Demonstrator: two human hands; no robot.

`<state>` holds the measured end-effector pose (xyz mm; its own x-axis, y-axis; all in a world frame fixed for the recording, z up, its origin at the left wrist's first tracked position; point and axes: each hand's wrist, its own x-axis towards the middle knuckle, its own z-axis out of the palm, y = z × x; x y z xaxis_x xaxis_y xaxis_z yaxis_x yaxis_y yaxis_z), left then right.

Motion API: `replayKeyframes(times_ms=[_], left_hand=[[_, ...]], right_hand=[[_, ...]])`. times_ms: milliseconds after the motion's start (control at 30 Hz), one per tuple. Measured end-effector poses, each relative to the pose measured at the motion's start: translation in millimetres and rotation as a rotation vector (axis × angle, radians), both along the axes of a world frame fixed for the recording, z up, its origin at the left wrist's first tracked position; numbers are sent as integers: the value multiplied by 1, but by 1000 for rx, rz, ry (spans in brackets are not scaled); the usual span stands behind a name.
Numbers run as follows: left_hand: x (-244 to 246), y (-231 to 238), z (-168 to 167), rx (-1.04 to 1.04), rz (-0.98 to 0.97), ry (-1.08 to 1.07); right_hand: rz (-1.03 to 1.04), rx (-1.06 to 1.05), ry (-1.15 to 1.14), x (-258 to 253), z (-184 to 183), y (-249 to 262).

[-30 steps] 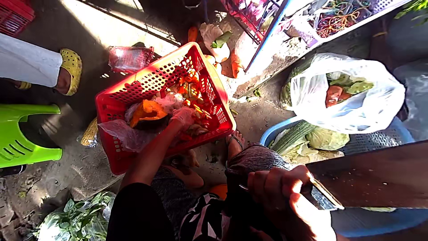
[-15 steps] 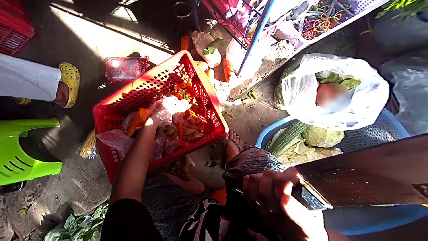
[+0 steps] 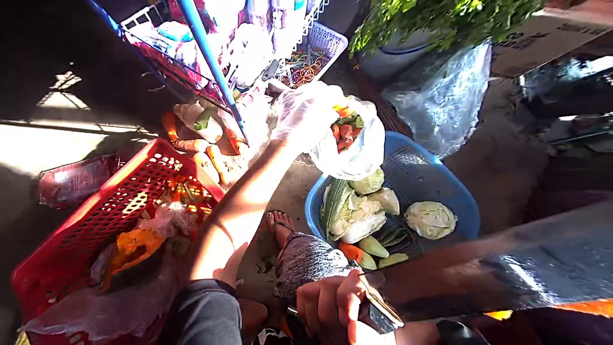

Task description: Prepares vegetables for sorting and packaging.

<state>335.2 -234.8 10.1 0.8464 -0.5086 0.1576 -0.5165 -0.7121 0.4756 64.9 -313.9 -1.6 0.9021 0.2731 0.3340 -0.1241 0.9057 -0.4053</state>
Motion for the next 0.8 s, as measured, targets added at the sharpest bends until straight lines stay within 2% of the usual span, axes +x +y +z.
replayKeyframes(times_ms=[100,167,200,267,333,367,433,500,567,633,700,733,767,800], left_hand=[[24,-38,-18,90,-5,86],[26,-32,-16,19,-6,102],[24,-21,-12,-59,-1,151],[12,6,-8,-378,61,356],[-4,42,0,-809,196,820],[-12,61,7,-859,269,934],[-27,96,8,-724,268,867],[-46,133,2,-510,248,653],[-66,180,-9,-763,243,683],[-84,215,11,-863,309,664],[-95,255,14,-719,499,498],[-96,276,2,-654,640,428],[-96,298,-17,-671,762,407],[-94,319,-39,-799,879,434]], right_hand=[[17,-29,70,4,6,-3],[28,-133,92,9,14,-9],[39,-89,92,8,11,-9],[89,95,104,2,0,-6],[94,75,86,3,-1,-4],[91,52,75,3,-1,-3],[80,4,57,4,0,1],[97,-33,37,5,1,5],[97,-96,6,6,5,10],[92,-129,-25,8,7,13],[85,-137,-30,11,10,16],[79,-141,-38,12,10,18],[78,-131,-42,12,10,21],[75,-134,-40,12,11,25]])
